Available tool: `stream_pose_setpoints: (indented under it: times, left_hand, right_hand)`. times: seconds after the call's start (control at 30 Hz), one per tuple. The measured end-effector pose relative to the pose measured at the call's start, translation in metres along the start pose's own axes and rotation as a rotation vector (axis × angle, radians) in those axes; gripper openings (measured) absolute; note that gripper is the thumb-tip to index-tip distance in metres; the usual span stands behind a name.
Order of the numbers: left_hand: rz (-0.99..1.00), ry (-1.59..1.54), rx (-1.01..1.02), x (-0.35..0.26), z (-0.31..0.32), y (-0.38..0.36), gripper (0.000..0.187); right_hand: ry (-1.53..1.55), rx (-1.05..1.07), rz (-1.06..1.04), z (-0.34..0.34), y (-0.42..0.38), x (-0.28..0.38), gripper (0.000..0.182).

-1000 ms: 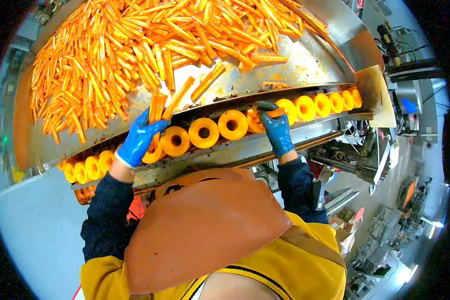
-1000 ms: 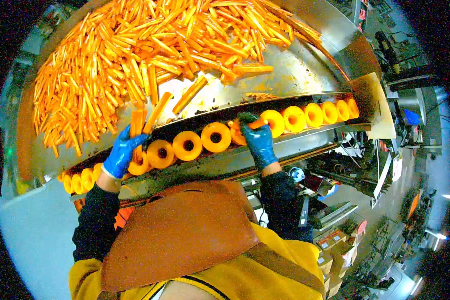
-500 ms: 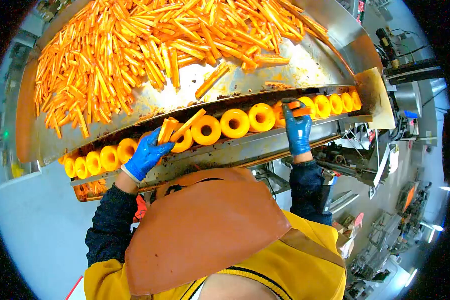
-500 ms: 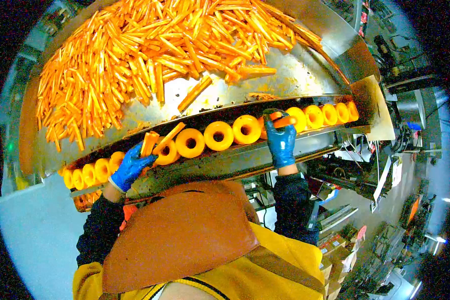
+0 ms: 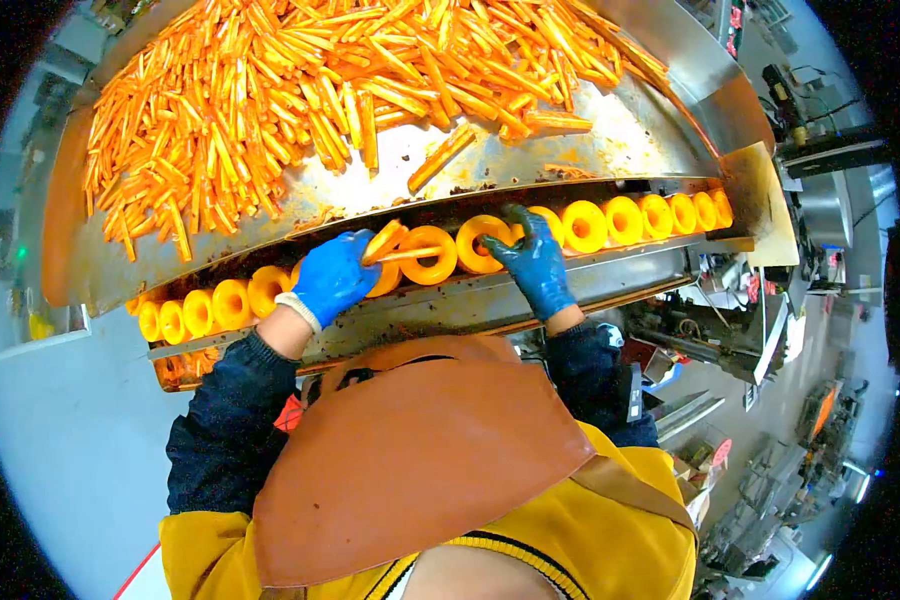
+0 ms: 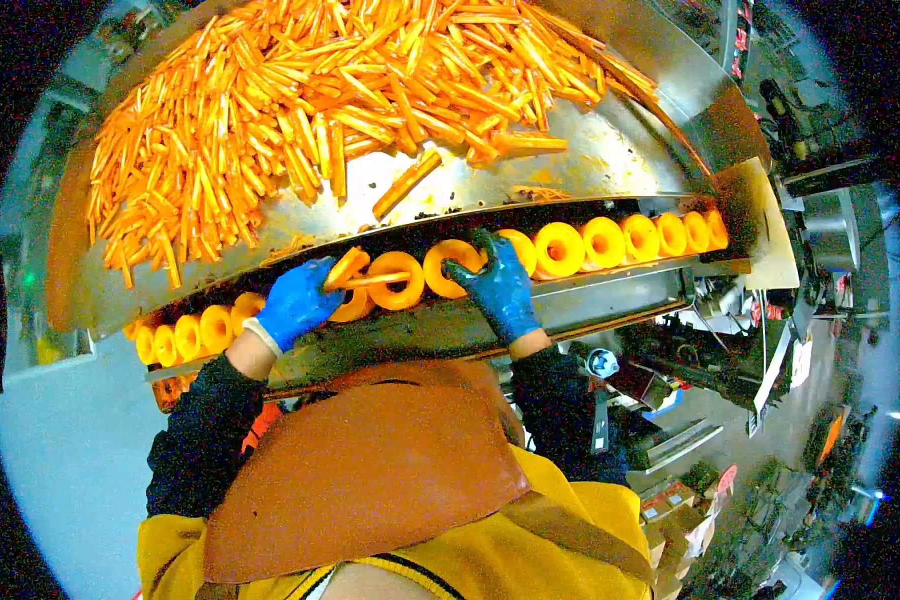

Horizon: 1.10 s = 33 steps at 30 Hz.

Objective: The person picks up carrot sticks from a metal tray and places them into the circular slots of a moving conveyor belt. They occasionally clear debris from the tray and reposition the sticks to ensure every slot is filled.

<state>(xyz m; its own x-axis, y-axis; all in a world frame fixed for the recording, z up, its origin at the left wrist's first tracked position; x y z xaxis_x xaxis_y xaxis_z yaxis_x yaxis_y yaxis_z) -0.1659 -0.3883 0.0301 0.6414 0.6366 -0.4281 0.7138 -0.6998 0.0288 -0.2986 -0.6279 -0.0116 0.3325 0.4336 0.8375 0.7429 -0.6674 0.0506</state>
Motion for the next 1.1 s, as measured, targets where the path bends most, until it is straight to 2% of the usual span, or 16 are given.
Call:
stream_pose_setpoints:
  times: [0.07, 0.13, 0.23, 0.37, 0.4, 0.43, 0.53, 0.6, 0.67, 0.73, 0.8, 0.87, 0.9, 0.93, 1.03, 1.1]
  left_hand:
    - [0.049, -0.042, -0.066, -0.005, 0.003, 0.008, 0.041]
    - [-0.094, -0.495, 0.153, -0.006, 0.018, 0.015, 0.045]
    - [-0.376, -0.987, 0.117, -0.024, 0.019, 0.014, 0.039]
    - [-0.619, -1.336, 0.003, -0.009, 0.017, 0.004, 0.032]
    - [-0.659, -1.423, 0.004, 0.002, 0.024, 0.001, 0.031]
    - [-0.695, -1.387, -0.037, 0.010, 0.028, -0.001, 0.033]
    - [-0.600, -1.270, -0.023, 0.019, 0.030, -0.012, 0.034]
    - [-0.680, -1.221, 0.016, 0.033, 0.044, -0.021, 0.036]
    - [-0.612, -1.276, 0.000, 0.034, 0.049, -0.021, 0.035]
    - [-0.721, -1.306, -0.054, 0.021, 0.048, -0.022, 0.031]
    - [-0.489, -1.248, -0.065, 0.009, 0.039, -0.018, 0.028]
    - [-0.557, -1.253, -0.032, 0.007, 0.036, -0.023, 0.024]
    - [-0.513, -1.242, -0.024, 0.010, 0.038, -0.026, 0.023]
    - [-0.469, -1.231, -0.015, 0.009, 0.035, -0.027, 0.023]
    - [-0.451, -1.270, -0.105, 0.000, 0.018, -0.018, 0.024]
    - [-0.469, -1.259, -0.070, -0.010, 0.019, -0.006, 0.025]
  right_hand:
    - [-0.105, -0.201, -0.411, -0.009, -0.002, 0.025, 0.043]
    - [-0.044, 0.093, -0.347, 0.008, -0.005, 0.027, 0.044]
    - [-0.269, 0.330, -0.473, 0.046, -0.020, 0.025, 0.048]
    - [-0.250, 0.100, -0.632, 0.048, -0.013, -0.003, 0.039]
    - [-0.161, 0.110, -0.435, 0.035, -0.007, -0.001, 0.038]
    - [-0.075, 0.119, -0.239, 0.025, -0.004, 0.003, 0.036]
    - [-0.086, -0.033, -0.338, 0.005, -0.004, 0.035, 0.036]
    - [-0.010, 0.028, -0.372, 0.021, -0.006, 0.041, 0.036]
    - [0.133, 0.379, -0.302, 0.056, -0.018, 0.054, 0.036]
    - [0.108, 0.278, -0.382, 0.079, -0.033, 0.075, 0.036]
    - [0.100, 0.318, -0.277, 0.094, -0.035, 0.072, 0.034]
    - [0.309, 0.387, -0.043, 0.115, -0.033, 0.041, 0.030]
    - [0.445, 0.351, 0.060, 0.100, -0.031, 0.047, 0.025]
    - [0.355, 0.098, -0.134, 0.085, -0.026, 0.046, 0.027]
    - [0.369, -0.086, -0.112, 0.038, -0.008, 0.025, 0.024]
    - [0.153, 0.012, -0.100, 0.026, 0.000, -0.001, 0.023]
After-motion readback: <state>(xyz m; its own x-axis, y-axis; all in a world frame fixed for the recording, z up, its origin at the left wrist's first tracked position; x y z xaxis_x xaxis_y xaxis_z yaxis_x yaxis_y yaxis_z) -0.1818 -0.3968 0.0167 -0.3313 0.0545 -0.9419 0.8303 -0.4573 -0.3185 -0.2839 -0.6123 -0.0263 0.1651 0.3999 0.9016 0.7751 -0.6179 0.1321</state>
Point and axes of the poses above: each hand's wrist, its own y-axis towards the middle knuckle, its own z-axis out of the palm, x = y × z, the point moved 4 cm from there along y, towards the middle knuckle, and after that the axes turned 13 degrees about -x, right-handed, at the moved point
